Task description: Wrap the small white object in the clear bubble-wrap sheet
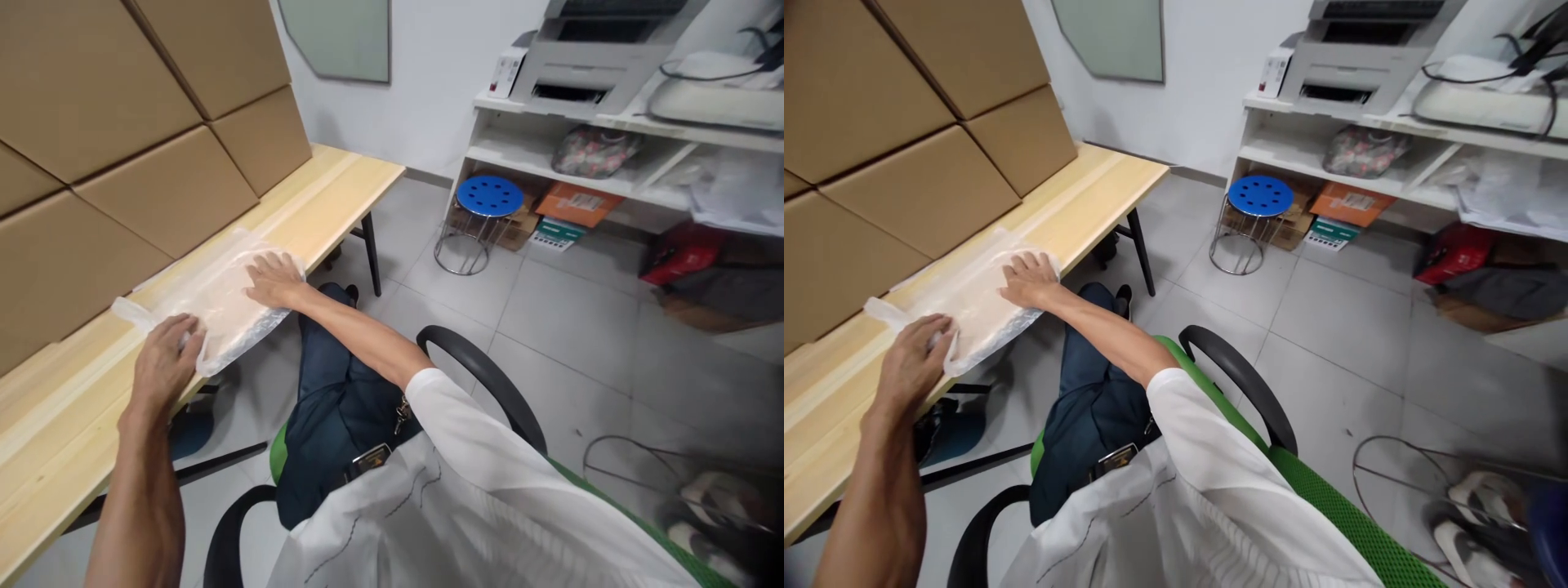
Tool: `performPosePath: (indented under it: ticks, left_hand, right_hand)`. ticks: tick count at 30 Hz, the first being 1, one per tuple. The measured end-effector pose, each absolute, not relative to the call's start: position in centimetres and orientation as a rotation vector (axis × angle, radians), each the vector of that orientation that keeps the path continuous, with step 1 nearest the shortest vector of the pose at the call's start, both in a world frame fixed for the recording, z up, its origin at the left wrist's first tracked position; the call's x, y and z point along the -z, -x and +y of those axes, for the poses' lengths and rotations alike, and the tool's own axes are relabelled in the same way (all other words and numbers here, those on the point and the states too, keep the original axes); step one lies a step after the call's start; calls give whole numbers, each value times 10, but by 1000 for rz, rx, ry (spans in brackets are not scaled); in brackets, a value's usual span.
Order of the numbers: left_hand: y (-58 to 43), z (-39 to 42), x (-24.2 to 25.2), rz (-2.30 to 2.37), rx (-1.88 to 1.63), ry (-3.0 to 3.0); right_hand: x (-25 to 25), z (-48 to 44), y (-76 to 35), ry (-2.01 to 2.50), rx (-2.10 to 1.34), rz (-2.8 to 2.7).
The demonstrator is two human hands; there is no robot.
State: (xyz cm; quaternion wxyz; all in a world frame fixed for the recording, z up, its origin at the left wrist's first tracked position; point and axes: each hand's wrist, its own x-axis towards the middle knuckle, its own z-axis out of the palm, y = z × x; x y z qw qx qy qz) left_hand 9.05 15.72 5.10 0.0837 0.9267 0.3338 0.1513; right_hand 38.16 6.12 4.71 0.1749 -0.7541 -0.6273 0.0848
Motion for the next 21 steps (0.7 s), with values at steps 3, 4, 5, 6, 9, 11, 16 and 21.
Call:
performPosePath:
  ticks: [3,4,5,6,9,11,16,21]
  left_hand:
    - [-90,159,-50,1008,-458,-2762]
    - [-90,159,-50,1011,-467,-2758]
    - [-90,159,-50,1017,-481,-2753]
    - [-90,160,-50,1021,-493,-2750]
    - [-89,159,-49,1053,-498,-2759]
    - [-89,160,-49,1073,-490,-2770]
    - [-83,167,-42,1032,-536,-2748]
    - [-76,174,-34,968,-588,-2740]
  right_hand:
    - [-45,62,-385,2137,-257,-1724]
    - [-45,62,-386,2132,-264,-1693]
    - [-44,61,-387,2124,-271,-1662]
    - [-44,61,-388,2117,-279,-1634]
    - [-44,61,-389,2113,-305,-1601]
    - [-44,61,-390,2126,-313,-1611]
    - [-42,64,-391,2158,-264,-1665]
    - [-40,66,-391,2164,-226,-1642]
